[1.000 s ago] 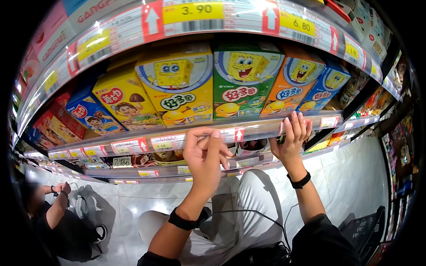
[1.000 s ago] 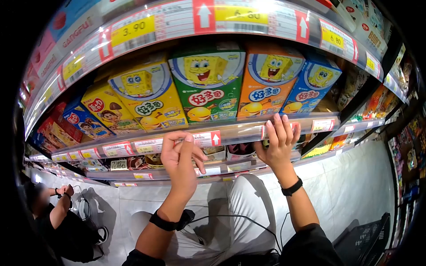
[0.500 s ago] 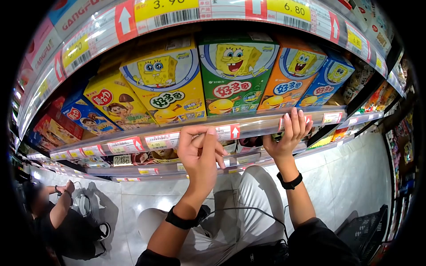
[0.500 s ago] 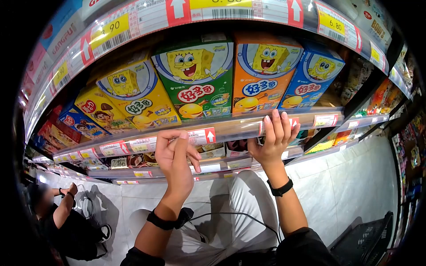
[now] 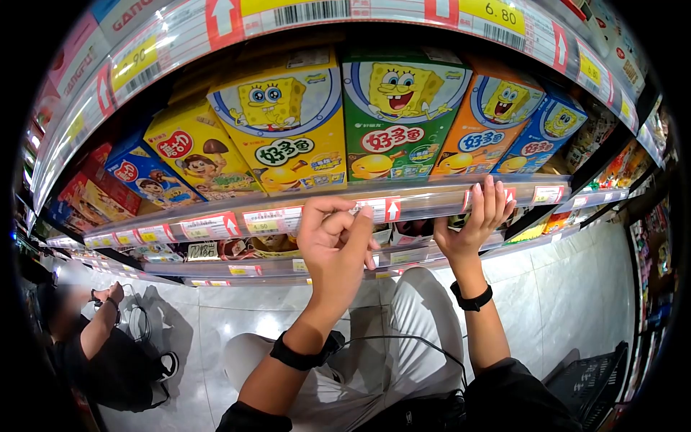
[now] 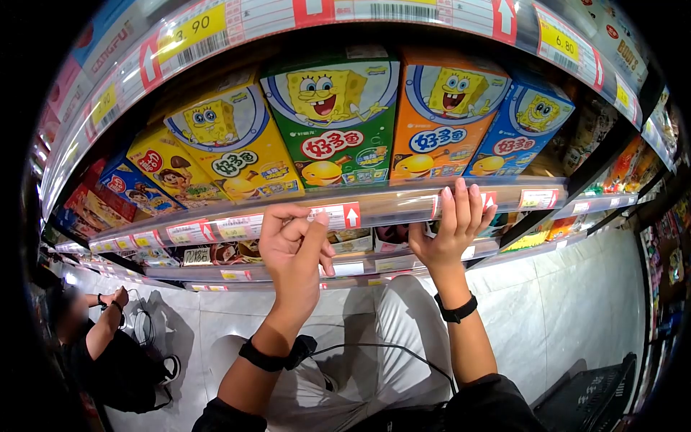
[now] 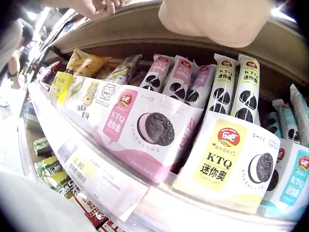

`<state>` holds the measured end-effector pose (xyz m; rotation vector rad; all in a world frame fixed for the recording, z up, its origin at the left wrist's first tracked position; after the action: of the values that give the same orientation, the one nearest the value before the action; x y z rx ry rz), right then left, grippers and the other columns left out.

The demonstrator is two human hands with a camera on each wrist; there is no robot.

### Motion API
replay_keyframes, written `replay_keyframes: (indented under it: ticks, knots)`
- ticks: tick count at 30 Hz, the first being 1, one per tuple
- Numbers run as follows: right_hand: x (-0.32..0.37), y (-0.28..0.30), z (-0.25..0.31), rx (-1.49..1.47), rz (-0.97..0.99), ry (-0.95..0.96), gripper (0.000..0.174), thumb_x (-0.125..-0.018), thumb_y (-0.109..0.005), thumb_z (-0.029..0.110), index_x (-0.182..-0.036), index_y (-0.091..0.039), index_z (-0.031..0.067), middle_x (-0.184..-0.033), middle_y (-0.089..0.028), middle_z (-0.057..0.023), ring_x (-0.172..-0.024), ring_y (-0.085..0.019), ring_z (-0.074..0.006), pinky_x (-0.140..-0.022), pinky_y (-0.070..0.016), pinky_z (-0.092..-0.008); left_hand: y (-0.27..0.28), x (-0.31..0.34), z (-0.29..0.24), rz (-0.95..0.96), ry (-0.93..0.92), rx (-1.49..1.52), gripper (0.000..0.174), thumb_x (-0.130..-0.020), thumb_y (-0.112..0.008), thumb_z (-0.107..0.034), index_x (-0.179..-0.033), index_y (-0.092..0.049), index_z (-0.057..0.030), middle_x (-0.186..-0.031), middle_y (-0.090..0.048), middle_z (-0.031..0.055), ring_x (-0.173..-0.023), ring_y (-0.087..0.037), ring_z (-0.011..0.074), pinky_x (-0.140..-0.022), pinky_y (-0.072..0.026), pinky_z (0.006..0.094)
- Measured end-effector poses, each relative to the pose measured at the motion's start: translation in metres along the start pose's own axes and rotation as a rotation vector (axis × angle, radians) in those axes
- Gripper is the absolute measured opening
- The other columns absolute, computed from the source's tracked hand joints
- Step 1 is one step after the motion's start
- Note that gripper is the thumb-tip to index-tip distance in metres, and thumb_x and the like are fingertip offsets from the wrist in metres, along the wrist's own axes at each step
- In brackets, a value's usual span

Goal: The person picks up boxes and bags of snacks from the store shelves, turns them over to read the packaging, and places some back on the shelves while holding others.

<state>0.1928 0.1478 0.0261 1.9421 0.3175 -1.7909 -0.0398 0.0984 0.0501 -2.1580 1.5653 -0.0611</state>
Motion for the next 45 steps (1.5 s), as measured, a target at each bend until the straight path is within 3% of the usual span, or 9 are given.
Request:
replay_keyframes:
  ticks: [13,19,21,24,26,27,29,33,45]
  knots:
    - [0.003,-0.001,-0.002,0.011,-0.004,0.008,0.07,-0.083,-0.072,0.027,-0.146,-0.05,0.0086,-0.156,-0.052,-0.0149,-0.15,-0.041,-0.0372,-0.13,-0.0101,-0.0591,0.0,0.0,0.0,-0.02,-0.003,0.014,0.025,-0.099,-0.071,-0.004,-0.114,-0.051,-0.0045,-0.066,-0.062,0.003,-0.05,-0.057,0.0082,-0.039,-0.0417,0.0224]
    - [0.005,-0.004,-0.001,0.021,-0.043,0.011,0.067,-0.085,-0.071,0.028,-0.145,-0.05,0.0086,-0.154,-0.054,-0.0146,-0.15,-0.04,-0.0368,-0.129,-0.0119,-0.0593,-0.009,-0.002,-0.027,0.023,-0.009,-0.016,0.029,-0.098,-0.071,-0.001,-0.119,-0.052,-0.003,-0.071,-0.066,0.0042,-0.055,-0.059,0.0081,-0.047,-0.0426,0.0208]
    - [0.004,-0.003,-0.001,0.008,-0.046,-0.011,0.068,-0.084,-0.072,0.028,-0.145,-0.05,0.0086,-0.153,-0.054,-0.0147,-0.15,-0.039,-0.0371,-0.129,-0.0116,-0.0594,-0.011,0.005,-0.079,0.011,-0.611,-0.558,0.035,-0.095,-0.073,0.003,-0.123,-0.052,-0.0021,-0.073,-0.067,0.0037,-0.058,-0.058,0.0074,-0.052,-0.0417,0.0196]
    - [0.005,-0.002,0.0,-0.028,-0.028,-0.022,0.069,-0.083,-0.072,0.027,-0.146,-0.05,0.0093,-0.155,-0.053,-0.0135,-0.151,-0.038,-0.0364,-0.129,-0.01,-0.0595,-0.009,0.015,-0.134,-0.074,-1.101,-0.902,0.05,-0.084,-0.082,0.003,-0.126,-0.056,-0.0028,-0.107,-0.069,0.0153,-0.092,-0.066,0.0192,-0.079,-0.0501,0.0309]
    - [0.007,-0.002,-0.002,-0.031,-0.017,-0.028,0.071,-0.082,-0.072,0.026,-0.147,-0.05,0.0093,-0.155,-0.053,-0.0134,-0.152,-0.038,-0.0363,-0.13,-0.0098,-0.0595,-0.022,0.014,-0.167,-0.197,-1.163,-1.192,0.068,-0.076,-0.091,-0.009,-0.135,-0.058,-0.0027,-0.134,-0.059,0.0217,-0.124,-0.057,0.0311,-0.102,-0.0441,0.0404]
    - [0.007,-0.003,-0.002,-0.025,-0.003,-0.03,0.072,-0.081,-0.072,0.026,-0.147,-0.049,0.0094,-0.156,-0.052,-0.0132,-0.152,-0.037,-0.0361,-0.13,-0.0096,-0.0595,-0.024,0.007,-0.173,-0.2,-1.168,-1.198,0.068,-0.076,-0.091,-0.009,-0.135,-0.058,-0.0027,-0.134,-0.059,0.0217,-0.124,-0.057,0.0311,-0.102,-0.0441,0.0404]
    - [0.007,-0.002,-0.003,-0.028,0.0,-0.03,0.073,-0.08,-0.072,0.026,-0.148,-0.049,0.0092,-0.156,-0.052,-0.0134,-0.152,-0.037,-0.0362,-0.13,-0.0094,-0.0596,-0.031,0.002,-0.182,-0.235,-1.271,-1.309,0.086,-0.072,-0.095,-0.028,-0.145,-0.057,-0.0051,-0.146,-0.052,0.0223,-0.137,-0.046,0.037,-0.114,-0.0334,0.0471]
    - [0.006,-0.001,-0.002,-0.036,0.018,-0.036,0.076,-0.078,-0.072,0.025,-0.149,-0.048,0.0086,-0.157,-0.051,-0.0145,-0.153,-0.036,-0.0368,-0.13,-0.0085,-0.06,-0.03,-0.013,-0.168,-0.241,-1.127,-1.528,0.093,-0.07,-0.094,-0.045,-0.149,-0.056,-0.0118,-0.147,-0.05,0.021,-0.138,-0.043,0.0384,-0.115,-0.026,0.0521]
    - [0.004,0.002,0.0,-0.038,0.078,-0.047,0.08,-0.078,-0.074,0.025,-0.15,-0.048,0.006,-0.159,-0.049,-0.0187,-0.153,-0.035,-0.0403,-0.129,-0.0086,-0.0606,-0.013,0.0,-0.162,-0.268,-1.397,-1.217,0.085,-0.066,-0.099,-0.038,-0.135,-0.058,-0.0094,-0.136,-0.044,0.0157,-0.132,-0.042,0.0356,-0.108,-0.0402,0.0494]
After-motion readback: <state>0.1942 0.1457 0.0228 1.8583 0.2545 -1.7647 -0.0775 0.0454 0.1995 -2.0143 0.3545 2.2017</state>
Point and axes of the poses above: each hand's wrist, its own x-axis away from the middle knuckle, its own y-axis out of the back of the hand, z = x × y, the point moved 8 cm from there along -x, towards the middle knuckle
